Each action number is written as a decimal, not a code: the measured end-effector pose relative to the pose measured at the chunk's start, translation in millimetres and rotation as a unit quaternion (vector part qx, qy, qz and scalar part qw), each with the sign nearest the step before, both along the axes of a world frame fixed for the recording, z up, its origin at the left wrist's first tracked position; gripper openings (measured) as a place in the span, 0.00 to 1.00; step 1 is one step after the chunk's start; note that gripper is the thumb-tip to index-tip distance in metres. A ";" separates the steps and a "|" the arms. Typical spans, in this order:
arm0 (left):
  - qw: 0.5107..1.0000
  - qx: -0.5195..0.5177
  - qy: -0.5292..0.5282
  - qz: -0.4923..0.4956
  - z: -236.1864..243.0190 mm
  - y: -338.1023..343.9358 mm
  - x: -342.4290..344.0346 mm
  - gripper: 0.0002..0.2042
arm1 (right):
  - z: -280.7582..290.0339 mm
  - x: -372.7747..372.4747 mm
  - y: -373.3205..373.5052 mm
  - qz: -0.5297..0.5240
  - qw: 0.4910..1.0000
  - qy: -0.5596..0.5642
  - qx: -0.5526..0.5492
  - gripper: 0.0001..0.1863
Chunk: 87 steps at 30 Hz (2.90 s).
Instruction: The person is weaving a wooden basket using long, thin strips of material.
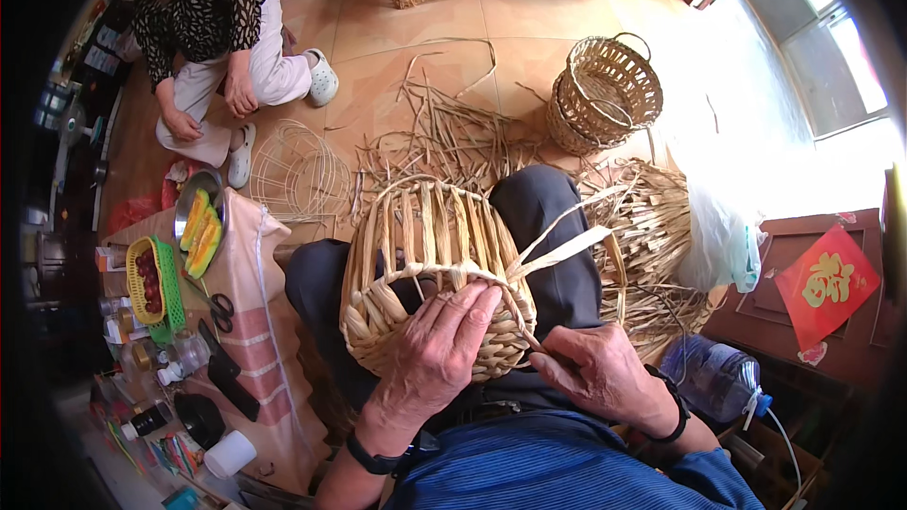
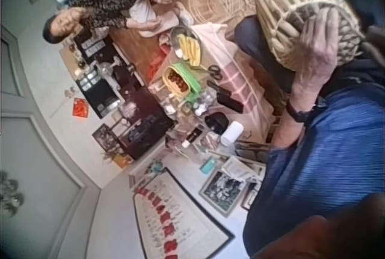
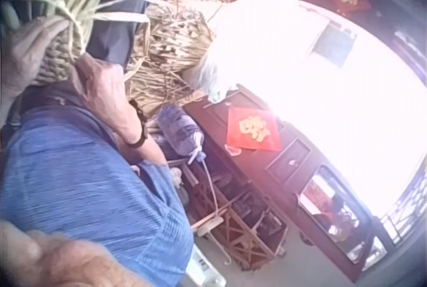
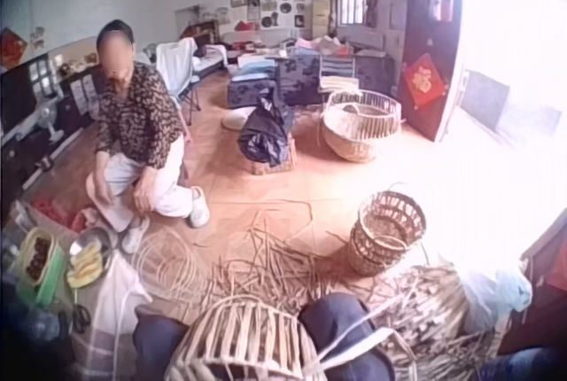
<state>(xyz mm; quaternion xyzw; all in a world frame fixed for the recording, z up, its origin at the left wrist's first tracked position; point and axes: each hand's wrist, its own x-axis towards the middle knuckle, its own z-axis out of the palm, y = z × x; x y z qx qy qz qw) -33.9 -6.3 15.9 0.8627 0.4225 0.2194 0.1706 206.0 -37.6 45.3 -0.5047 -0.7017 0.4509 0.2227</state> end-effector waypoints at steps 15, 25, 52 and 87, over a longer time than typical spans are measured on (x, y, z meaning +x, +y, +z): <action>1.000 -0.018 -0.003 0.011 -1.5 -2.2 0.9 0.20 | -13.4 -30.6 14.5 -0.066 0.974 -0.126 0.176 0.12; 1.000 0.015 -0.011 -0.005 -6.0 -1.9 -2.8 0.20 | -15.1 -36.2 16.8 -0.057 0.973 -0.141 0.176 0.08; 0.996 -0.068 -0.053 0.013 -5.7 -3.0 1.5 0.16 | -58.7 -45.1 20.9 -0.117 0.933 -0.096 0.325 0.09; 0.996 -0.058 -0.062 0.010 -10.2 3.4 2.3 0.14 | -23.8 -34.3 23.8 0.007 0.963 -0.132 0.237 0.21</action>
